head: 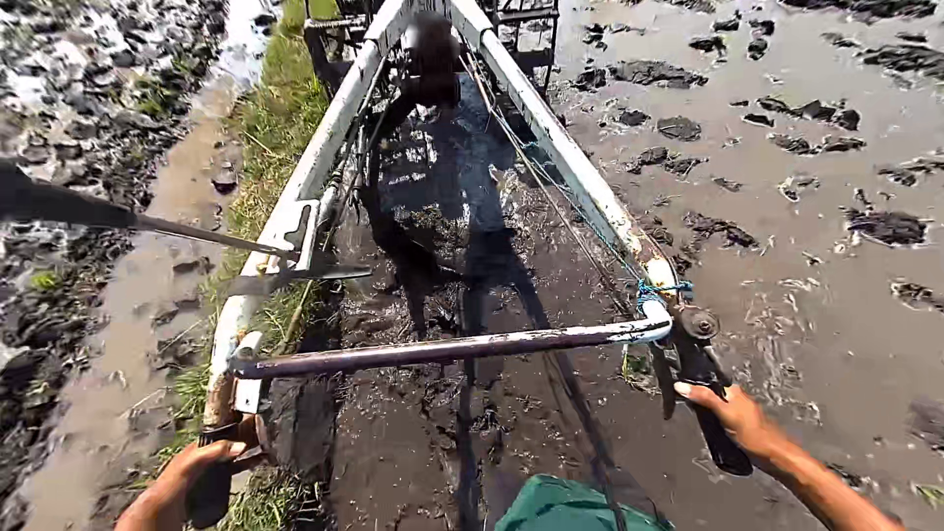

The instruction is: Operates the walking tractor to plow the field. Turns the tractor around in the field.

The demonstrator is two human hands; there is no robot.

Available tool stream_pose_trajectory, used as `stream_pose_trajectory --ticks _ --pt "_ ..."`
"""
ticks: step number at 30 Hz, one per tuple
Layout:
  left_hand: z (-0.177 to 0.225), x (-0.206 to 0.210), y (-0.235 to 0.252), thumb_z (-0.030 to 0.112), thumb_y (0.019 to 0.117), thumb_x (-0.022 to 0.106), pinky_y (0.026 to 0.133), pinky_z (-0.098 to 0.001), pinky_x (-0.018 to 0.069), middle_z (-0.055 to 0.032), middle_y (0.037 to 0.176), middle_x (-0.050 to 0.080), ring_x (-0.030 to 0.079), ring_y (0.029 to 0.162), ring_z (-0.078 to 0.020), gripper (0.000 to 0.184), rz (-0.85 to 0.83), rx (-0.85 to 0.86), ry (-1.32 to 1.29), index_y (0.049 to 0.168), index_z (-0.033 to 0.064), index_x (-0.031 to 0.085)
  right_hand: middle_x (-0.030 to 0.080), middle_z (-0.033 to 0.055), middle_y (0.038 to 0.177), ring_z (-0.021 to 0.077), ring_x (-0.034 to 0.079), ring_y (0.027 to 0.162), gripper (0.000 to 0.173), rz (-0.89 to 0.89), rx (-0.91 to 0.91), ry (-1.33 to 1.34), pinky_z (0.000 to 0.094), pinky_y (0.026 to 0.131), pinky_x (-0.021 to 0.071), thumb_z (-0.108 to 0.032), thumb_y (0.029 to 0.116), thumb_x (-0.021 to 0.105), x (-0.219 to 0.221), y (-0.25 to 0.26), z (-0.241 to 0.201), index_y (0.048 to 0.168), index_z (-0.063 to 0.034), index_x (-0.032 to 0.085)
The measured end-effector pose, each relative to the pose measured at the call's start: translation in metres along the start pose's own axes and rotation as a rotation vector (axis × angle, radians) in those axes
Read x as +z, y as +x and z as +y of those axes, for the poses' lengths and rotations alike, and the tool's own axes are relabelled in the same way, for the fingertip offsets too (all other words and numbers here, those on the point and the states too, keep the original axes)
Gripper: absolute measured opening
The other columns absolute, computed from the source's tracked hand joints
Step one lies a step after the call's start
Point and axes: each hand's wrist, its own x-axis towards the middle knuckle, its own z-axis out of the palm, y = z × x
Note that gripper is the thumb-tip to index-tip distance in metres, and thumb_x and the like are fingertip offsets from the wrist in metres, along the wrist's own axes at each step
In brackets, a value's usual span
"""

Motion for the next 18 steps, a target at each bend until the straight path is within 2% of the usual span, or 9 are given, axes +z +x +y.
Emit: stream_pose_trajectory --ticks 3,4,5,7,9,11,13,15,18 --pt "0.033 0.032 0.033 0.017 0.0762 0.06 0.073 -0.0288 0.0613 0.0082 0.095 0.072 0.071 0.084 -0.006 0.042 0.084 0.084 0.025 0.118 0.0117 0.057 0.061 0.0059 0.105 0.0056 0.059 0.085 0.053 -0.054 -0.004 -0.001 0.0287 0.079 0.0515 -0.028 0.0953 0.056 -0.025 0.053 -0.036 0.138 0.0013 0.048" --pt "0.042 0.041 0.043 0.014 0.0786 0.058 0.072 -0.0282 0.0614 0.0075 0.095 0.072 0.071 0.083 -0.0057 0.041 0.103 0.094 0.035 0.119 0.0099 0.056 0.061 0.0037 0.105 0.0043 0.061 0.085 0.052 -0.071 0.0 0.012 0.0268 0.08 0.053 -0.029 0.0945 0.054 -0.031 0.07 -0.044 0.137 -0.0001 0.048" --pt "0.052 0.046 0.054 0.013 0.0799 0.056 0.071 -0.0282 0.0613 0.0062 0.095 0.071 0.07 0.082 -0.0061 0.041 0.114 0.104 0.047 0.121 0.008 0.056 0.061 0.0011 0.099 0.0031 0.061 0.082 0.046 -0.065 0.0 0.024 0.0254 0.077 0.0533 -0.029 0.0949 0.054 -0.033 0.087 -0.052 0.132 -0.0004 0.05" --pt "0.076 0.052 0.081 0.014 0.082 0.055 0.071 -0.0287 0.0612 0.004 0.095 0.071 0.071 0.081 -0.0074 0.04 0.117 0.127 0.056 0.121 0.006 0.057 0.06 -0.0014 0.092 0.0024 0.061 0.078 0.037 -0.065 0.002 0.046 0.024 0.074 0.0538 -0.026 0.0982 0.05 -0.034 0.118 -0.077 0.125 -0.0008 0.051" --pt "0.099 0.059 0.107 0.015 0.0831 0.055 0.07 -0.0282 0.0614 0.0046 0.093 0.071 0.071 0.08 -0.0075 0.038 0.115 0.135 0.071 0.12 0.0065 0.058 0.061 0.0035 0.1 0.0073 0.063 0.085 0.038 -0.077 0.023 0.075 0.0282 0.078 0.0554 -0.025 0.1021 0.047 -0.037 0.148 -0.098 0.129 0.0005 0.05" --pt "0.126 0.068 0.13 0.014 0.0854 0.053 0.068 -0.0282 0.061 0.0046 0.09 0.071 0.071 0.077 -0.0078 0.034 0.12 0.134 0.091 0.118 0.0063 0.058 0.062 0.0044 0.101 0.0089 0.064 0.086 0.037 -0.066 0.029 0.077 0.0305 0.078 0.0561 -0.026 0.1025 0.047 -0.04 0.179 -0.12 0.129 -0.0006 0.051" --pt "0.153 0.074 0.153 0.014 0.0882 0.053 0.069 -0.0284 0.0601 0.0041 0.09 0.07 0.069 0.077 -0.0072 0.031 0.131 0.11 0.142 0.117 0.0059 0.06 0.061 0.0023 0.095 0.0071 0.064 0.081 0.033 -0.058 0.016 0.059 0.0292 0.075 0.0561 -0.026 0.1029 0.046 -0.041 0.209 -0.139 0.125 -0.0011 0.052" --pt "0.179 0.079 0.177 0.016 0.0895 0.054 0.068 -0.0282 0.0589 0.0033 0.09 0.07 0.068 0.076 -0.0071 0.031 0.169 0.067 0.203 0.118 0.0057 0.061 0.062 -0.0002 0.09 0.0057 0.064 0.078 0.033 -0.056 0.003 0.051 0.0277 0.073 0.0565 -0.028 0.1011 0.048 -0.04 0.24 -0.159 0.121 -0.0021 0.054" --pt "0.214 0.082 0.219 0.014 0.0919 0.058 0.068 -0.0319 0.0603 -0.0021 0.095 0.072 0.071 0.078 -0.012 0.033 0.224 0.024 0.176 0.123 0.0025 0.06 0.065 -0.0002 0.091 0.0065 0.067 0.08 0.038 -0.043 -0.017 0.069 0.0295 0.075 0.058 -0.031 0.0958 0.053 -0.035 0.285 -0.188 0.12 -0.0021 0.055"
